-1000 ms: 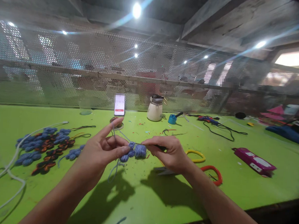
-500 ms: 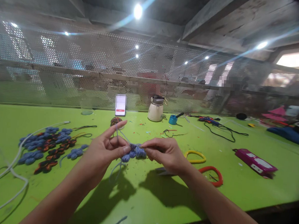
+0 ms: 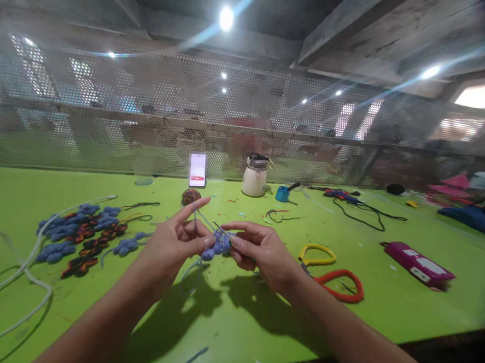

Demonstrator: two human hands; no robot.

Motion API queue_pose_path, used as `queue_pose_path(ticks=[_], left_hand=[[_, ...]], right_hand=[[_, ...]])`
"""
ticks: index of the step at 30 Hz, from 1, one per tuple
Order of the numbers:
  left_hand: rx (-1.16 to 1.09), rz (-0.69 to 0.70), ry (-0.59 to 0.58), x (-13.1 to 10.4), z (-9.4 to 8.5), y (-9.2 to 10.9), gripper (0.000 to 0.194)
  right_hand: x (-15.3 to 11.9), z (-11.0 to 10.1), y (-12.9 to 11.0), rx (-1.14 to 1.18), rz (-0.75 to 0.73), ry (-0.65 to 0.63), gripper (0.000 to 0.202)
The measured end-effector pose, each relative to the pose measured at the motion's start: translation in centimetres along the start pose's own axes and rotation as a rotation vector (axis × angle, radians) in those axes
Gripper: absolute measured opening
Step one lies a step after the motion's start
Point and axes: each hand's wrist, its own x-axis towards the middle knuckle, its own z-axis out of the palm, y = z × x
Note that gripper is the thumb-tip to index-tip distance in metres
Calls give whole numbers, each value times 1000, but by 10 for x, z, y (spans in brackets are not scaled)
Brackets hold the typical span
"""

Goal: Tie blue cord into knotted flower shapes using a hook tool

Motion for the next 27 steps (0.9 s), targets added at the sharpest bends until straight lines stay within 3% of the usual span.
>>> queue_pose_path(ticks=[3, 7, 15, 22, 25, 27], left_hand=[[42, 20, -13, 1, -1, -2, 88], [109, 12, -42, 2, 1, -5, 88], [168, 9, -40, 4, 2, -9, 89], [168, -53, -61, 4, -1, -6, 90], [287, -15, -87, 3, -1, -7, 92], [512, 79, -80, 2, 1, -11, 87]], right_hand=[[-1, 1, -1, -70, -7, -24, 42], [-2, 4, -1, -130, -16, -30, 39], [1, 1, -2, -98, 54, 67, 41], [4, -12, -7, -158, 67, -70, 31], [5, -13, -8, -214, 99, -56, 27], [7, -10, -6, -237, 128, -10, 26]])
